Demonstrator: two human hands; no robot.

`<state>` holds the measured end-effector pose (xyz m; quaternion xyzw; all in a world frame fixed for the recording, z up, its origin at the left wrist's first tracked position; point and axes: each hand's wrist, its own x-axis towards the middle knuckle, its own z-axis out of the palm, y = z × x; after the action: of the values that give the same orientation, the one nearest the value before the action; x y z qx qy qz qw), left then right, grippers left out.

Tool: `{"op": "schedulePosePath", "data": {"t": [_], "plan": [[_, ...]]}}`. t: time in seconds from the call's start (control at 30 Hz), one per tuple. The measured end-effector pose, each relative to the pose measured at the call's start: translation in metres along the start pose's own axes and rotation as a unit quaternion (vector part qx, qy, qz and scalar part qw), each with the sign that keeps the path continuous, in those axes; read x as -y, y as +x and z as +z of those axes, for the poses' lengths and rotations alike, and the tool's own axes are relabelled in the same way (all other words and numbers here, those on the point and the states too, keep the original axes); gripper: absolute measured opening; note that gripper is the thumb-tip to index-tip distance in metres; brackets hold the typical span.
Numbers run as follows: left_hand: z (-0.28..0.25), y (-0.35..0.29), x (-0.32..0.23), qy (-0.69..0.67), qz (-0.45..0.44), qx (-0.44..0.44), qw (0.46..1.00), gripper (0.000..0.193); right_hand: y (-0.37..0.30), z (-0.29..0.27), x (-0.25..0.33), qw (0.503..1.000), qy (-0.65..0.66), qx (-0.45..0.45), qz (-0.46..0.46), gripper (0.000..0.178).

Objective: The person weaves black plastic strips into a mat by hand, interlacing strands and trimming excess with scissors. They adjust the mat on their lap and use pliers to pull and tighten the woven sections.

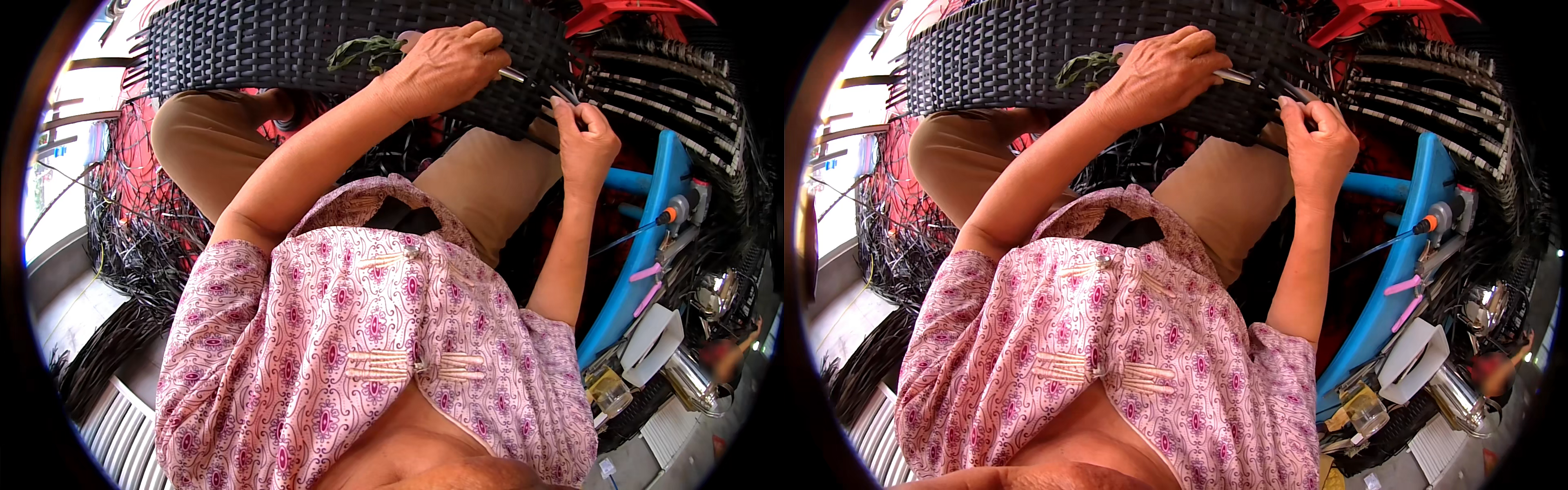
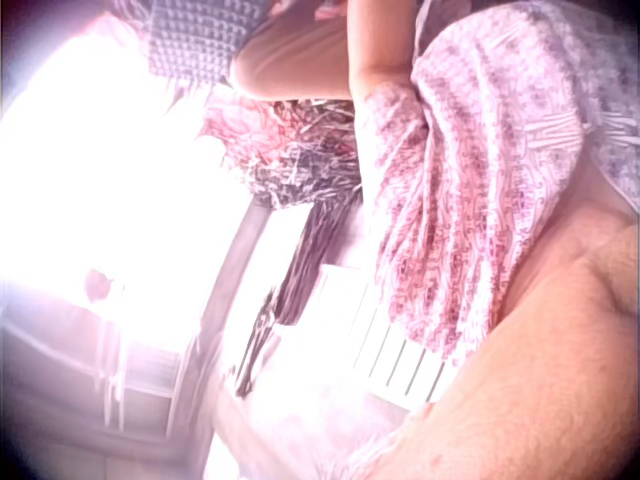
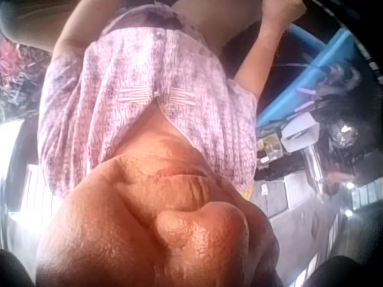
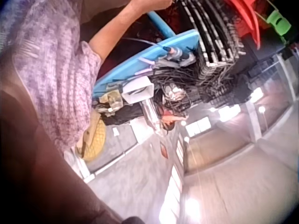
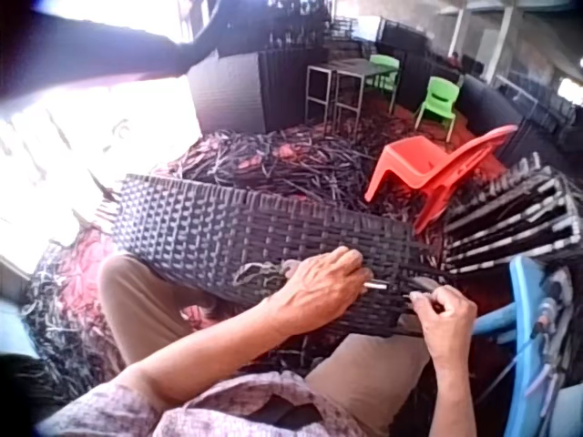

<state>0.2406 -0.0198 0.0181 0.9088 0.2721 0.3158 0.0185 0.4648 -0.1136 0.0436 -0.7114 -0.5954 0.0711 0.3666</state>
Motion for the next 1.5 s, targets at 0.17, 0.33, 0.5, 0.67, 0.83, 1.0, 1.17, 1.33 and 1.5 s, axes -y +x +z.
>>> {"op": "schedulePosePath", "data": {"t": [0.17, 0.33, 0.5, 0.67, 0.83, 1.0, 1.17, 1.33, 1.5], "plan": [[-0.005, -0.004, -0.004, 0.006, -0.009, -0.004, 1.000, 0.022, 0.008, 0.013, -0.013, 0.992, 0.110, 0.047, 0.031, 0.025], [-0.016, -0.004, 0.001, 0.014, -0.008, 0.012, 1.000, 0.020, 0.032, 0.009, -0.018, 0.985, 0.083, 0.150, 0.013, 0.031], [-0.033, -0.008, 0.001, 0.039, -0.008, 0.027, 0.999, 0.018, 0.034, 0.015, -0.006, 0.980, 0.093, 0.175, 0.017, 0.033], [-0.033, -0.014, 0.000, 0.039, -0.020, 0.017, 0.999, 0.018, 0.022, -0.003, -0.012, 0.987, 0.092, 0.125, 0.042, 0.024], [-0.034, -0.013, -0.002, 0.041, -0.007, 0.010, 0.999, 0.018, 0.022, -0.006, -0.032, 0.974, 0.159, 0.121, 0.107, 0.022], [-0.038, -0.015, 0.001, 0.044, 0.000, 0.003, 0.999, 0.018, 0.018, 0.020, -0.021, 0.960, 0.233, 0.094, 0.124, 0.024], [-0.044, -0.023, 0.008, 0.044, -0.022, 0.004, 0.999, 0.018, 0.016, -0.007, -0.017, 0.996, -0.087, -0.008, -0.015, 0.036], [-0.056, -0.032, 0.007, 0.061, -0.057, 0.002, 0.996, 0.019, 0.009, -0.019, 0.021, 0.946, -0.096, -0.217, -0.222, 0.020], [-0.063, -0.034, 0.011, 0.062, -0.070, 0.030, 0.995, 0.023, 0.024, 0.009, 0.032, 0.949, -0.096, 0.042, -0.298, 0.020]]}}
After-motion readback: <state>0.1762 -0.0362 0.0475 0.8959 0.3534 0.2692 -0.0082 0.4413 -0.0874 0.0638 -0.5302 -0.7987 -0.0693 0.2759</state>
